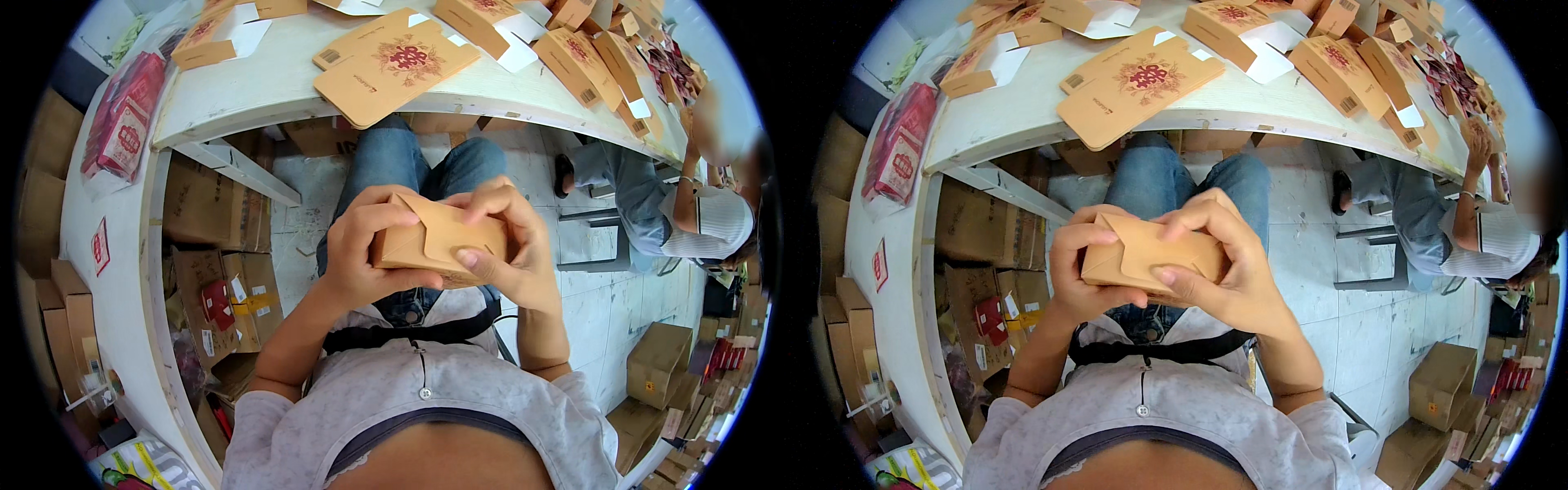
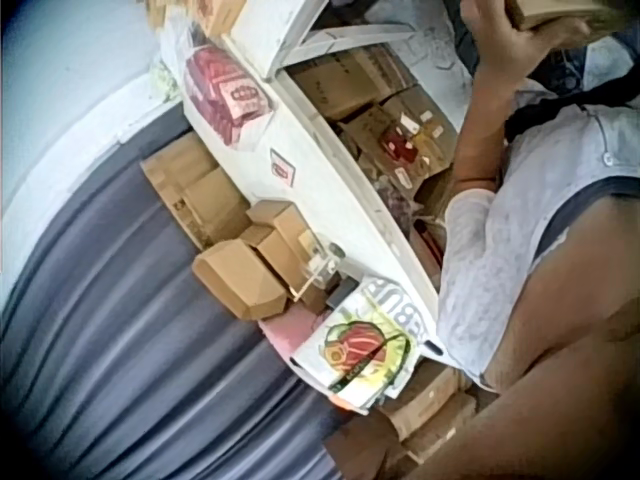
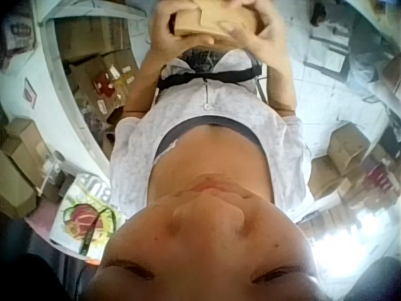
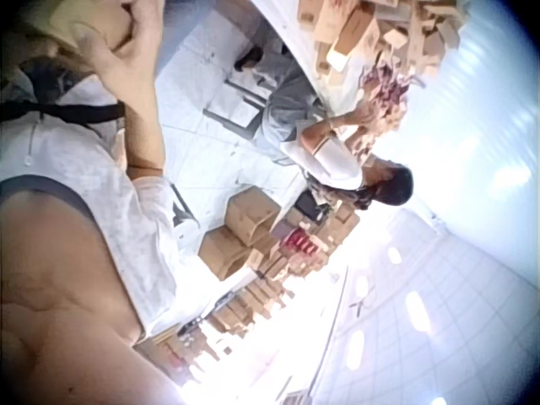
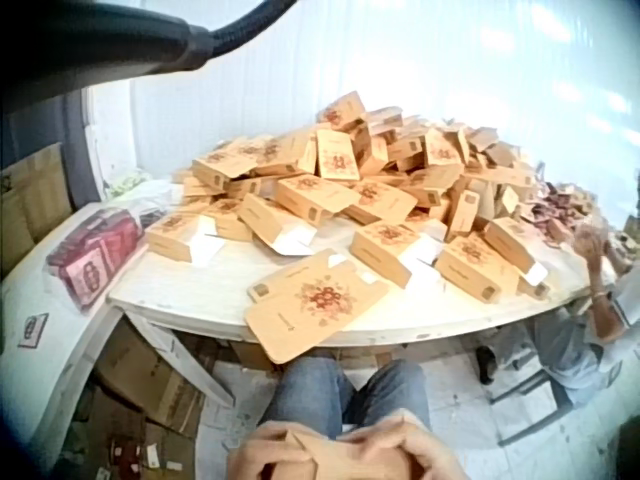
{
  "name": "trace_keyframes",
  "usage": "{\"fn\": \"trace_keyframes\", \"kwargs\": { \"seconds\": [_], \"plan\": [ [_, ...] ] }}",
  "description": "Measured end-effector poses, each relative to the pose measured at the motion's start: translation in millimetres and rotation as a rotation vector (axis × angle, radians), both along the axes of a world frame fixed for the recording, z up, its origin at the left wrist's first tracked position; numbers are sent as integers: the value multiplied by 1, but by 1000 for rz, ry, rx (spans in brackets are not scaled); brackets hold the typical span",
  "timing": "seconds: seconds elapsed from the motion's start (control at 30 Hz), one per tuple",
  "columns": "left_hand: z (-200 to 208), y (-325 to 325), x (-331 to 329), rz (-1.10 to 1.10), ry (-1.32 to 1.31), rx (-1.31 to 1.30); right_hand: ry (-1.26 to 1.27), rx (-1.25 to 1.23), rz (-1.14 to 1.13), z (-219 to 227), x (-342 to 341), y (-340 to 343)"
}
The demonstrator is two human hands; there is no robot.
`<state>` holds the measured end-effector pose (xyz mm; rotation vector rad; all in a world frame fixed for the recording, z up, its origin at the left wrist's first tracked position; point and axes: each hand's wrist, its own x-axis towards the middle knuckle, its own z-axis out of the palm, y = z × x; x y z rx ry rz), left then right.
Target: The person assembles cardboard gift boxes by hand, folding the flaps and interlocking them to form the box shape before placing them on a pile.
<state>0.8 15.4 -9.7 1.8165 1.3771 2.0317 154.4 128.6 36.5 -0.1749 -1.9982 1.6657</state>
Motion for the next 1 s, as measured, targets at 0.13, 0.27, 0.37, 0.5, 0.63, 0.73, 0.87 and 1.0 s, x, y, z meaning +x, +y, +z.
{"fn": "trace_keyframes", "kwargs": {
  "seconds": [0.13,0.27,0.37,0.5,0.63,0.73,0.87,1.0],
  "plan": [
    [5,-3,-3,-63,44,-11,-61,-145,122,14,0,-3],
    [3,-4,-3,-122,42,-5,-117,-222,139,17,4,-8],
    [6,-5,-4,-159,80,-22,-140,-195,125,17,8,-11],
    [7,-7,-4,-159,141,-53,-125,-123,86,9,9,-12],
    [7,-9,-3,-158,149,-76,-119,-95,34,3,8,-18],
    [9,-8,-2,-151,161,-84,-128,21,-43,4,6,-20],
    [15,-5,2,-165,144,-74,-124,-81,85,10,10,-11],
    [15,-3,7,-193,159,-54,-132,-348,223,17,12,-6]
  ]
}}
